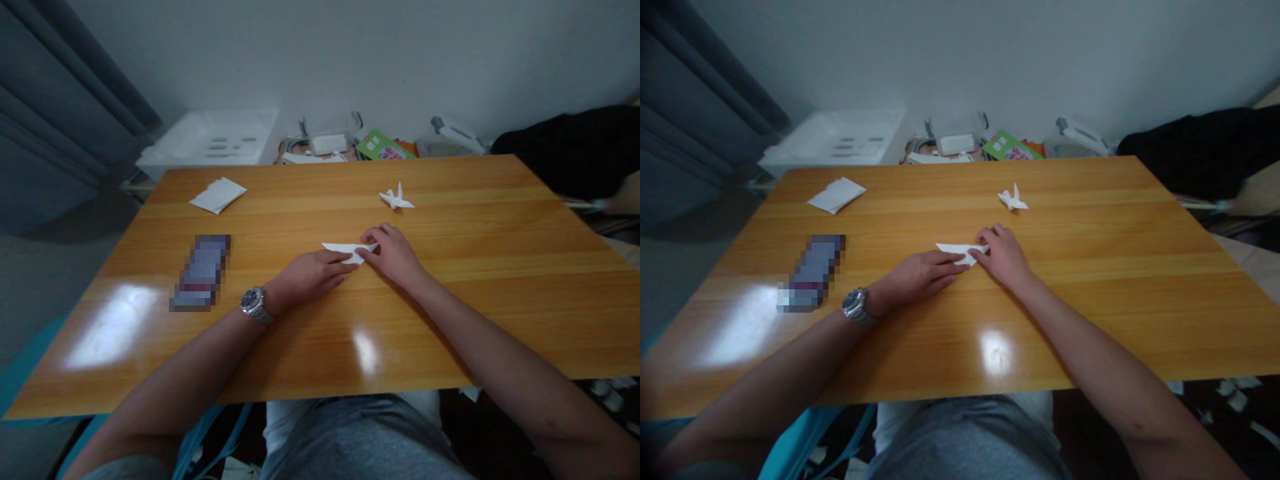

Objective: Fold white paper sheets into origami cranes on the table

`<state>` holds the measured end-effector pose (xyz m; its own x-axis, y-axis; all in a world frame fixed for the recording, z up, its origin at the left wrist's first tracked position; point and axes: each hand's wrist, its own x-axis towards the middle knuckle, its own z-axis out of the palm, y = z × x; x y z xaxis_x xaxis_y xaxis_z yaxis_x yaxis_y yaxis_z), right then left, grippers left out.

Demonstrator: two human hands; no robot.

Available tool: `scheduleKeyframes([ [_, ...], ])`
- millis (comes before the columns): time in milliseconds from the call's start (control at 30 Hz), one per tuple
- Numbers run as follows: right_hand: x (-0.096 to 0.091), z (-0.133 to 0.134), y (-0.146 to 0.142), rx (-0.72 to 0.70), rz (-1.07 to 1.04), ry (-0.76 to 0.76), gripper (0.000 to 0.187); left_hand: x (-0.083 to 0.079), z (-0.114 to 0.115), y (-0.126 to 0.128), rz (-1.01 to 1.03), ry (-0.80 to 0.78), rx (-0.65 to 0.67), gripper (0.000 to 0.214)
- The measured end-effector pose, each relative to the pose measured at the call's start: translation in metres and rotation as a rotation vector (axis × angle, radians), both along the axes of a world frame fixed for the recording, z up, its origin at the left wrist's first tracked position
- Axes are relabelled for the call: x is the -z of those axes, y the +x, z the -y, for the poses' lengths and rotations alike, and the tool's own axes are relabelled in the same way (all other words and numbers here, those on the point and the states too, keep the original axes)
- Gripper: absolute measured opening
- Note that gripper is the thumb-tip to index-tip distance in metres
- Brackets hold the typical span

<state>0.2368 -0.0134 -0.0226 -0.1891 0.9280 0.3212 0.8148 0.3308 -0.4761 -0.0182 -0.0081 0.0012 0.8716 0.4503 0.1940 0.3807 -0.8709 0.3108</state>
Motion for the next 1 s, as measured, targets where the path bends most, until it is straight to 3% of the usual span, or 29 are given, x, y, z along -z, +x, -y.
scheduleKeyframes([
  [833,-0.007,0.005,-0.002,-0.004,-0.032,0.021,0.015,-0.001,0.000,0.002,-0.010,0.068,0.039,0.048],
  [1000,-0.015,0.011,0.003,-0.039,-0.058,0.094,0.031,-0.001,0.000,0.000,-0.036,0.095,-0.029,0.049],
])
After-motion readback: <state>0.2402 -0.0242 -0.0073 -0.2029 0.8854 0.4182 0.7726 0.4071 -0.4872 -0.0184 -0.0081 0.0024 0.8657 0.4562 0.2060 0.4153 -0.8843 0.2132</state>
